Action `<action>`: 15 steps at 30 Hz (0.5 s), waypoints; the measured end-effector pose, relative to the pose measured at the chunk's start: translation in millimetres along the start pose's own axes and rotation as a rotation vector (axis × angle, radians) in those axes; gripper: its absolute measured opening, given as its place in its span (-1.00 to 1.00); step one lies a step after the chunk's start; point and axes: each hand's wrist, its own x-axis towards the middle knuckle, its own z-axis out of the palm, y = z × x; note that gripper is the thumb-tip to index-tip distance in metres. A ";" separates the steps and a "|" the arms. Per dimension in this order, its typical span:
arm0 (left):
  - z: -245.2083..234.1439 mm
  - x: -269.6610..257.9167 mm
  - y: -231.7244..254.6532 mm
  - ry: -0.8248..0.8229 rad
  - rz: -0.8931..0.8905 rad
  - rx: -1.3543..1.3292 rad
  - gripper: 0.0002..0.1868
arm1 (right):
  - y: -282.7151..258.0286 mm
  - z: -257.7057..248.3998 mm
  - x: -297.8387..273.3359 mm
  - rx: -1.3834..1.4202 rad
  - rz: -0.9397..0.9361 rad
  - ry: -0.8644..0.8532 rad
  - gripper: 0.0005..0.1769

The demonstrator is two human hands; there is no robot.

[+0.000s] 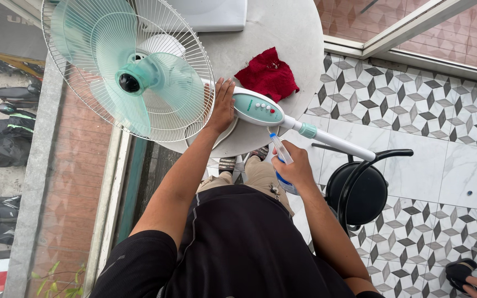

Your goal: The person wipes the control panel and neck of a standing fan using a red cloth. They spray the cloth with a blue cleaning solution and continue wiping the fan's surfaces. The person also briefly moves a nearby chair.

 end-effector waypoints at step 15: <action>-30.2 0.1 17.7 -0.055 -0.015 -0.049 -0.20 | -51.3 -42.1 168.9 -0.091 -0.487 -0.016 -0.26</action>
